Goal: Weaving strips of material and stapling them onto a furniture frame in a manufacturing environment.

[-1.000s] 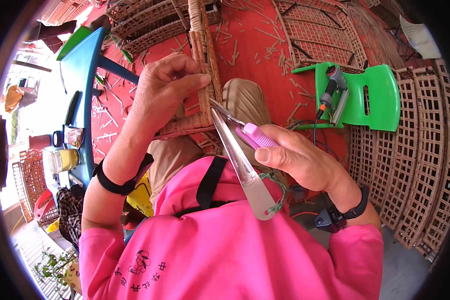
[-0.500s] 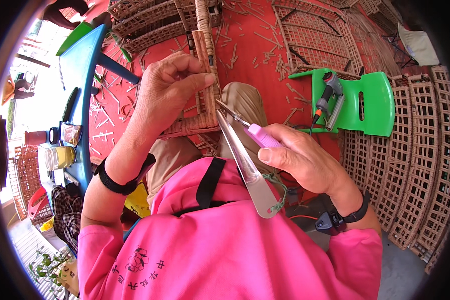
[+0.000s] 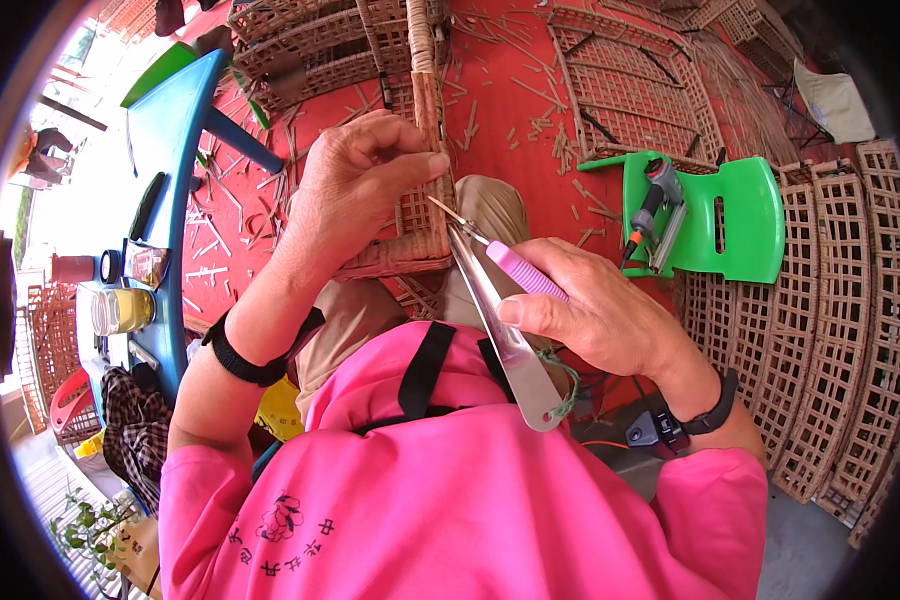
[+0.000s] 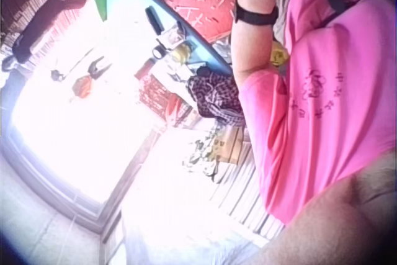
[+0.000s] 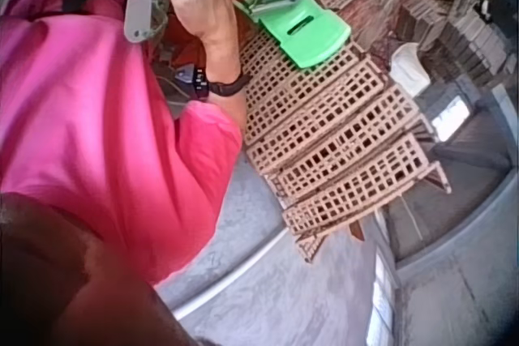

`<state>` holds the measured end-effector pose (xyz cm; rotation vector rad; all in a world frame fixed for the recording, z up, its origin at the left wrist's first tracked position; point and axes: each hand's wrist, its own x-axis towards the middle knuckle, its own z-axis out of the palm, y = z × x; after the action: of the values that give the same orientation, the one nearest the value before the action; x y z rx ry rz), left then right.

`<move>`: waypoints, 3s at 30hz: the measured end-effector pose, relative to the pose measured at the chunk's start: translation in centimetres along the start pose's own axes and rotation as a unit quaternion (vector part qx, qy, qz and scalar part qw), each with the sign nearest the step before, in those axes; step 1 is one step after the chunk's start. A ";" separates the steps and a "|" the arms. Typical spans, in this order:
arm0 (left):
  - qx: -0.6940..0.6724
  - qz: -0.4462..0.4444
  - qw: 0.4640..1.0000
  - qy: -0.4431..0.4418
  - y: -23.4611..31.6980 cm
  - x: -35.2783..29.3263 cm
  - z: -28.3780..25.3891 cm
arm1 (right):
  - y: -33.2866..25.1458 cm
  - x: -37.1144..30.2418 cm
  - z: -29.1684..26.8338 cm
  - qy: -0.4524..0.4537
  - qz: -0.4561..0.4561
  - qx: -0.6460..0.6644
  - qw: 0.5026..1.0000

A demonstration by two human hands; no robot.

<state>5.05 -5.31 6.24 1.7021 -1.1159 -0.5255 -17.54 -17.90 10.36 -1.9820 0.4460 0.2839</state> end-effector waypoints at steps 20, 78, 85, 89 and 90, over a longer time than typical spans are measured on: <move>0.011 0.044 0.998 0.038 -0.9 0.7 -0.4 | -0.1 1.7 -1.0 0.046 -0.026 -0.075 0.996; 0.194 0.076 0.977 0.042 2.2 -6.9 1.7 | 35.6 -1.5 2.9 0.470 0.222 0.529 0.671; 0.184 0.038 0.982 0.019 3.5 -6.5 1.6 | 36.9 -1.4 2.6 0.480 0.249 0.536 0.649; 0.187 0.037 0.981 0.020 3.2 -6.5 1.8 | 38.2 -1.1 2.9 0.482 0.250 0.538 0.644; 0.176 0.028 0.984 0.029 3.1 -6.5 1.9 | 38.3 -1.0 2.9 0.486 0.242 0.537 0.646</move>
<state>-0.89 -0.93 7.27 1.9678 -1.2658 -0.2489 -34.90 -30.18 -21.67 -0.6056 1.4390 -0.6769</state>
